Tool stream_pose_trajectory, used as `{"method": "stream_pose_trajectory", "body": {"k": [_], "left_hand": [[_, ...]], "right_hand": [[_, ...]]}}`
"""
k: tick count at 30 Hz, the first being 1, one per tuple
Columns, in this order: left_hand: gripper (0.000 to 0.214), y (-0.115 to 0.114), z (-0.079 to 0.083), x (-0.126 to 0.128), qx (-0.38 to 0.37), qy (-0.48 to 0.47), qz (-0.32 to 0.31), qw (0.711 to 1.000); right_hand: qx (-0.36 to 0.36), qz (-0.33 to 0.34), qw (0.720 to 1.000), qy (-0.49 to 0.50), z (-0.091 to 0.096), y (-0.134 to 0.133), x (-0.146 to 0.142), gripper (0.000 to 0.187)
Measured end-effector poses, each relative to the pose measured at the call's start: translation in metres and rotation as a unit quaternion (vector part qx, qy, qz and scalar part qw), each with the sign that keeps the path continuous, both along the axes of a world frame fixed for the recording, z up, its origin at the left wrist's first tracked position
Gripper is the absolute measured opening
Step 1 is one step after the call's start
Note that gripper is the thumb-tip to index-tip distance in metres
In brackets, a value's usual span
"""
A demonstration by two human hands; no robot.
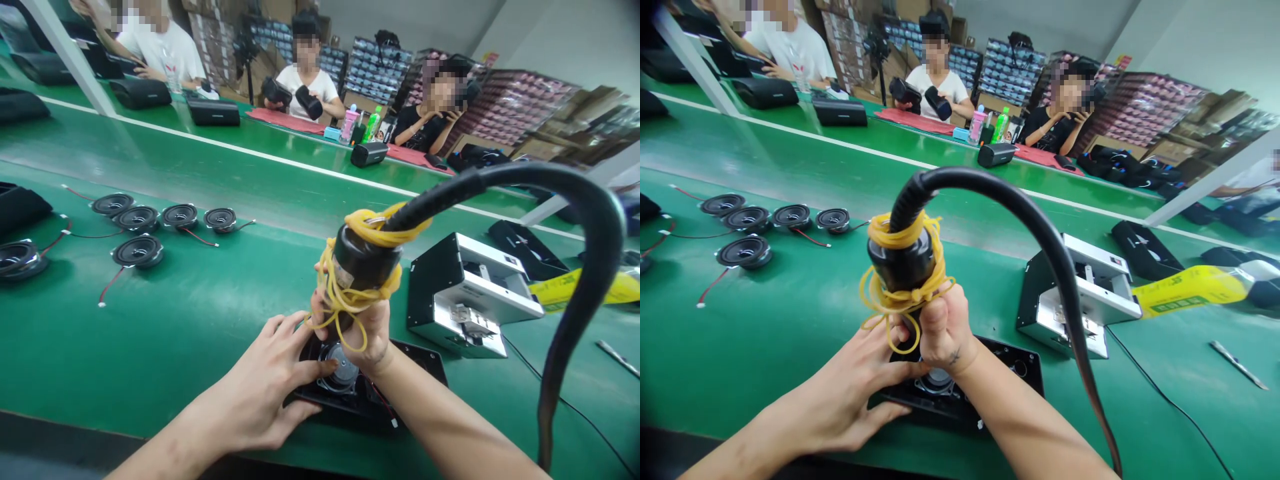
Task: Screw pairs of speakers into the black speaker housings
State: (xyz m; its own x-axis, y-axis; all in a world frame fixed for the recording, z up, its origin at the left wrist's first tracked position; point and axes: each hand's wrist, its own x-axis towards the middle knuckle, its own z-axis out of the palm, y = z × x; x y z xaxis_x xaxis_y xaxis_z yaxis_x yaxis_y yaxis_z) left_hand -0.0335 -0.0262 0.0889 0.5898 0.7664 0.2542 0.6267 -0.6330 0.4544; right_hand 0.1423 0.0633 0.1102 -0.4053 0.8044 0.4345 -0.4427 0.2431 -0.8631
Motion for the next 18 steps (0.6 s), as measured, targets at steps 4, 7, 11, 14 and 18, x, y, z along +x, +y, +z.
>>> {"method": "stream_pose_trajectory", "body": {"k": [4,7,11,14,18], "left_hand": [[0.068,-0.003,-0.001,0.000,0.021,0.008,0.011,1.000],[0.064,-0.004,-0.005,0.000,0.085,0.016,0.024,0.996],[0.060,-0.002,-0.021,-0.002,0.162,0.020,0.030,0.986],[0.062,0.002,-0.047,-0.005,0.161,-0.006,0.037,0.986],[0.071,0.013,-0.089,-0.009,0.129,-0.016,0.142,0.981]], "right_hand": [[0.029,-0.004,1.000,0.012,-0.001,-0.001,-0.003,0.061],[0.052,-0.012,0.998,0.012,0.004,-0.001,-0.005,0.057],[0.060,-0.035,0.997,0.019,0.025,-0.001,0.004,0.063],[0.043,-0.066,0.996,0.052,0.054,-0.004,0.028,0.069],[0.079,-0.218,0.967,0.106,0.090,-0.008,0.082,0.065]]}}
